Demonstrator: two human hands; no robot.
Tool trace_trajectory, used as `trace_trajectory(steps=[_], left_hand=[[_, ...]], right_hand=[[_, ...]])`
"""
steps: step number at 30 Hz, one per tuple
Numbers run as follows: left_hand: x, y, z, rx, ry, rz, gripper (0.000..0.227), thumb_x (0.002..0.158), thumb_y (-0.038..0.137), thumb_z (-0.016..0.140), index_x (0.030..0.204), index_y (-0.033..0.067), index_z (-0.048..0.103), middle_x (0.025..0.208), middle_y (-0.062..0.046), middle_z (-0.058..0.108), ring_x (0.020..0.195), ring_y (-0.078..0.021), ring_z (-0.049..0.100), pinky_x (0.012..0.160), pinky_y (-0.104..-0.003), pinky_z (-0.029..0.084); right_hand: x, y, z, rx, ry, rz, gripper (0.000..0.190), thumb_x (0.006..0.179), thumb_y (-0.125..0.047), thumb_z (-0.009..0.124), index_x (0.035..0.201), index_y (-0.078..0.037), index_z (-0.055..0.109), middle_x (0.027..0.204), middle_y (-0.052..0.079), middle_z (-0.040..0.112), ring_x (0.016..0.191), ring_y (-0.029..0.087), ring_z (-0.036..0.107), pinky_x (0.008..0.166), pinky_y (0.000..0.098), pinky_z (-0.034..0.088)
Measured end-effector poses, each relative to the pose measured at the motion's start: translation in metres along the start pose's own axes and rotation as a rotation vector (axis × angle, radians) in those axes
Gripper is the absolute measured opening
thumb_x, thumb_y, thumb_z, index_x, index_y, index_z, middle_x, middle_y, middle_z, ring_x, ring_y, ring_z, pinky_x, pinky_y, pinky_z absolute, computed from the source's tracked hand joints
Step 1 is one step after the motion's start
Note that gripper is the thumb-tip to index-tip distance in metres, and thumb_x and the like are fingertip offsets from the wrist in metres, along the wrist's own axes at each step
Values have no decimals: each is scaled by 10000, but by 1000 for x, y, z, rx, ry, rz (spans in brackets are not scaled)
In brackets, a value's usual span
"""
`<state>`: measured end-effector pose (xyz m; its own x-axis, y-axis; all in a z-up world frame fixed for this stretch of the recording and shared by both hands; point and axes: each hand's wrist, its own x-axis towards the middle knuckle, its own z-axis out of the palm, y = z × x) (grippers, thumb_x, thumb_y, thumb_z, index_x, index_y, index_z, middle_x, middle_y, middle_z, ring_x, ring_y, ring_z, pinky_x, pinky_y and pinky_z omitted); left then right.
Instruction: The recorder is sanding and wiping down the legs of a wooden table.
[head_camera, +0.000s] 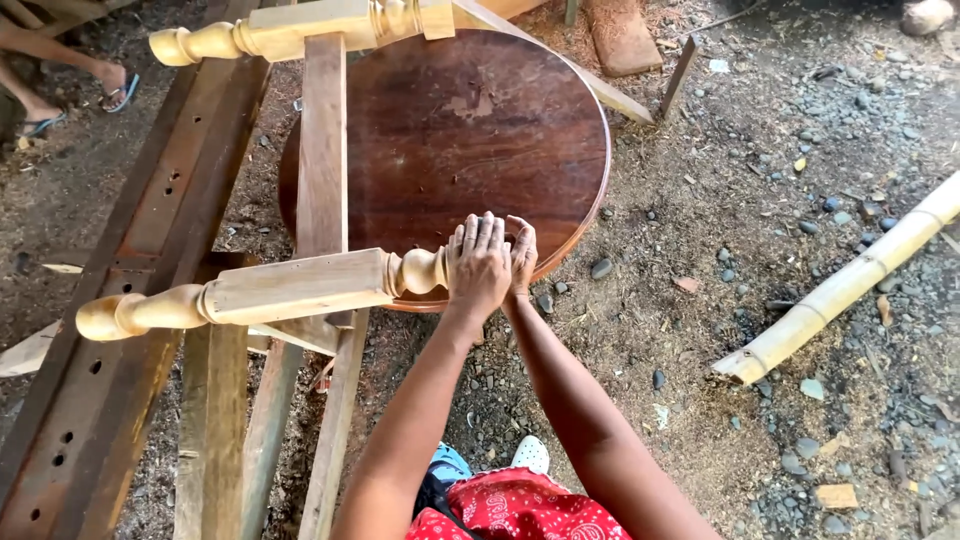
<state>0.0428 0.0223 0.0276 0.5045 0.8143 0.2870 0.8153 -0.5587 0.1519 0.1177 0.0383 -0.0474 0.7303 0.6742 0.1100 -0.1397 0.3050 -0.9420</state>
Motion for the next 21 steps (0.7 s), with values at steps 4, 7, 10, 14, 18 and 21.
trace_trajectory(steps=[4, 7, 10, 14, 18, 21], left_hand=[[-6, -27, 3, -31, 45, -15, 489, 1072, 352, 374, 1471, 133, 553, 1533, -106, 500, 1465, -323, 404, 1221, -519, 245], [-9, -27, 5, -33, 68, -78, 476, 1080, 297, 359, 1450, 83, 569, 1520, -140, 501, 1463, -345, 406, 1227, -524, 227], [-5, -10, 13, 41, 189, -41, 460, 1053, 314, 428, 1418, 100, 608, 1465, -143, 572, 1420, -355, 466, 1211, -528, 262], [-18, -13, 2, 32, 195, 7, 454, 1035, 317, 460, 1414, 121, 615, 1464, -114, 576, 1416, -344, 474, 1217, -525, 254], [-37, -45, 11, 66, 253, -71, 460, 1045, 286, 452, 1449, 113, 589, 1494, -104, 553, 1433, -331, 450, 1223, -512, 237], [-30, -22, 2, 36, 218, -47, 431, 1008, 222, 494, 1395, 74, 614, 1452, -149, 575, 1398, -367, 484, 1214, -524, 263]], right_hand=[[-3, -5, 3, 100, -43, 47, 450, 1139, -437, 282, 1274, -184, 628, 813, 67, 729, 721, 143, 656, 727, 253, 522], [-9, -18, 6, 59, -16, 40, 451, 1133, -451, 286, 1237, -205, 649, 843, 44, 743, 785, 115, 669, 776, 253, 516], [-11, -24, 12, -50, 8, -29, 439, 1132, -406, 314, 1183, -195, 695, 920, 94, 770, 828, 155, 711, 815, 301, 547], [-13, -26, 13, -78, 11, -33, 445, 1132, -405, 299, 1183, -214, 698, 962, 70, 769, 870, 151, 697, 856, 307, 540], [-10, -21, 7, 54, -8, 9, 455, 1129, -427, 293, 1196, -208, 686, 868, 45, 752, 829, 131, 694, 837, 290, 535], [-6, -17, 6, 55, -28, -14, 458, 1129, -426, 297, 1186, -185, 682, 860, 80, 755, 818, 142, 699, 823, 290, 543]])
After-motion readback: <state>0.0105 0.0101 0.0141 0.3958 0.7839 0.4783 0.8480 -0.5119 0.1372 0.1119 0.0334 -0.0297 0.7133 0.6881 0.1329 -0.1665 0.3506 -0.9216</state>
